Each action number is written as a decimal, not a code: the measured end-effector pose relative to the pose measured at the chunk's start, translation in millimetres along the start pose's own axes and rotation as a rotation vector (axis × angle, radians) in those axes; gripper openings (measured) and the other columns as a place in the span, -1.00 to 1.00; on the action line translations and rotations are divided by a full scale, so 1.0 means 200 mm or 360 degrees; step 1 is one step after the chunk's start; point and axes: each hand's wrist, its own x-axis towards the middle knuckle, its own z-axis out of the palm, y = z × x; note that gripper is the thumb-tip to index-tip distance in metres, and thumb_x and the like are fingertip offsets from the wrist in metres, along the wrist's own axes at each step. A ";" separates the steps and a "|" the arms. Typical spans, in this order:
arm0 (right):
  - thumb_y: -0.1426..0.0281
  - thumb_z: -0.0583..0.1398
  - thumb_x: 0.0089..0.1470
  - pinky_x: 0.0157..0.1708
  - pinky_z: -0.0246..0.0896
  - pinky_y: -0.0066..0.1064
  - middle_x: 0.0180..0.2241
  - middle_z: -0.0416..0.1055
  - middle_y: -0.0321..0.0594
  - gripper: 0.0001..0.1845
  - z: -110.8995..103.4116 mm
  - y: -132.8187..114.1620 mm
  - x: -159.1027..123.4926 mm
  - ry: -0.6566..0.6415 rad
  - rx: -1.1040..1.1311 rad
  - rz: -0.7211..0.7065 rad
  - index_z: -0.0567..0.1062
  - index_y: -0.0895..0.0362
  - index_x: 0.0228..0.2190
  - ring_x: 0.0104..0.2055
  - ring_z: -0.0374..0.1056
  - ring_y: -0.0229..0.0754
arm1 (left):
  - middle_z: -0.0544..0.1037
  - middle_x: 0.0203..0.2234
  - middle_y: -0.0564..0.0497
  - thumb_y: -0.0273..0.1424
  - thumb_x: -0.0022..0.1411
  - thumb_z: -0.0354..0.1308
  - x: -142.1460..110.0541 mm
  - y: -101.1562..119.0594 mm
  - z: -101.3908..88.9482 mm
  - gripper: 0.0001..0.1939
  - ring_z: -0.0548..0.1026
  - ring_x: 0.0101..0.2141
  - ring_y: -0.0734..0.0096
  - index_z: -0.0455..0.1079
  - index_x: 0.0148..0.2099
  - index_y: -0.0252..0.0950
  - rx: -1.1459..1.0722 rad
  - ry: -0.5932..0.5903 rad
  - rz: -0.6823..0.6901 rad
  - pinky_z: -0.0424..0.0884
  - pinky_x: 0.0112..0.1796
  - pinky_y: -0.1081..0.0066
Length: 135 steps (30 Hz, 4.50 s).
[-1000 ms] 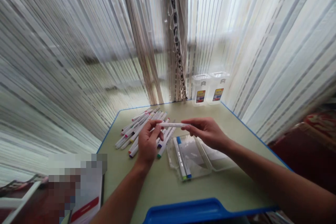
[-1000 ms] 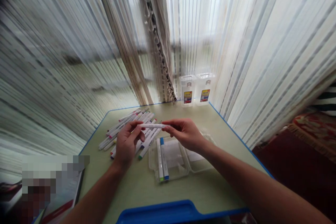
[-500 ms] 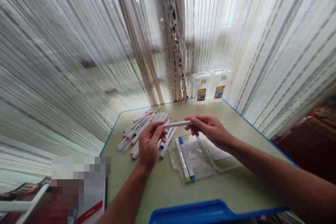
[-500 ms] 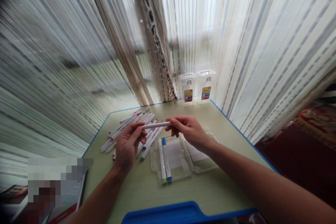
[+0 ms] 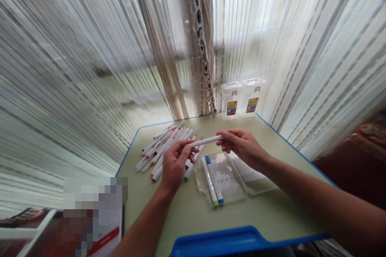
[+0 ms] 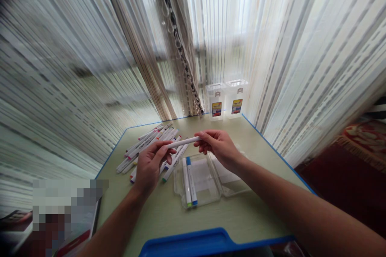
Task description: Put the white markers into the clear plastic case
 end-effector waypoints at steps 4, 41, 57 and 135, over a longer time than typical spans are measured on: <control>0.25 0.36 -0.06 -0.59 0.17 -0.50 -0.49 0.55 -0.10 -0.71 0.00 0.01 -0.01 -0.0029 0.0002 0.0001 0.61 0.23 -0.35 -0.58 0.36 -0.32 | 0.56 -0.41 -0.04 -0.35 0.21 0.17 0.01 -0.01 0.00 -0.79 0.41 -0.58 0.59 0.44 -0.16 -0.39 0.0007 0.0041 0.0013 0.35 -0.47 0.50; -0.04 0.28 -0.10 -0.55 -0.05 -0.44 -0.64 0.42 -0.21 -0.49 0.01 0.00 -0.06 0.0029 -0.2039 -0.0640 0.56 0.19 -0.63 -0.59 0.23 -0.29 | 0.56 -0.52 -0.02 -0.38 0.11 0.28 -0.05 0.04 0.06 -0.65 0.47 -0.52 0.46 0.53 -0.04 -0.37 0.0279 -0.0465 -0.0160 0.42 -0.40 0.46; -0.08 0.20 -0.02 -0.56 -0.12 -0.44 -0.70 0.30 -0.27 -0.39 0.05 -0.01 -0.09 -0.0014 -0.2098 -0.0515 0.44 0.19 -0.72 -0.60 0.15 -0.32 | 0.61 -0.44 -0.09 -0.37 0.01 0.36 -0.06 0.04 0.07 -0.69 0.48 -0.50 0.45 0.57 -0.15 -0.35 0.0188 -0.0410 -0.0211 0.42 -0.45 0.48; 0.19 0.33 -0.04 -0.52 0.13 -0.43 -0.46 0.57 -0.09 -0.63 -0.02 0.05 0.02 -0.0077 -0.0021 0.0029 0.60 0.23 -0.28 -0.55 0.34 -0.29 | 0.56 -0.49 -0.05 -0.30 0.12 0.24 0.02 -0.01 0.00 -0.70 0.38 -0.62 0.58 0.51 -0.17 -0.42 0.0048 0.0117 -0.0090 0.31 -0.54 0.52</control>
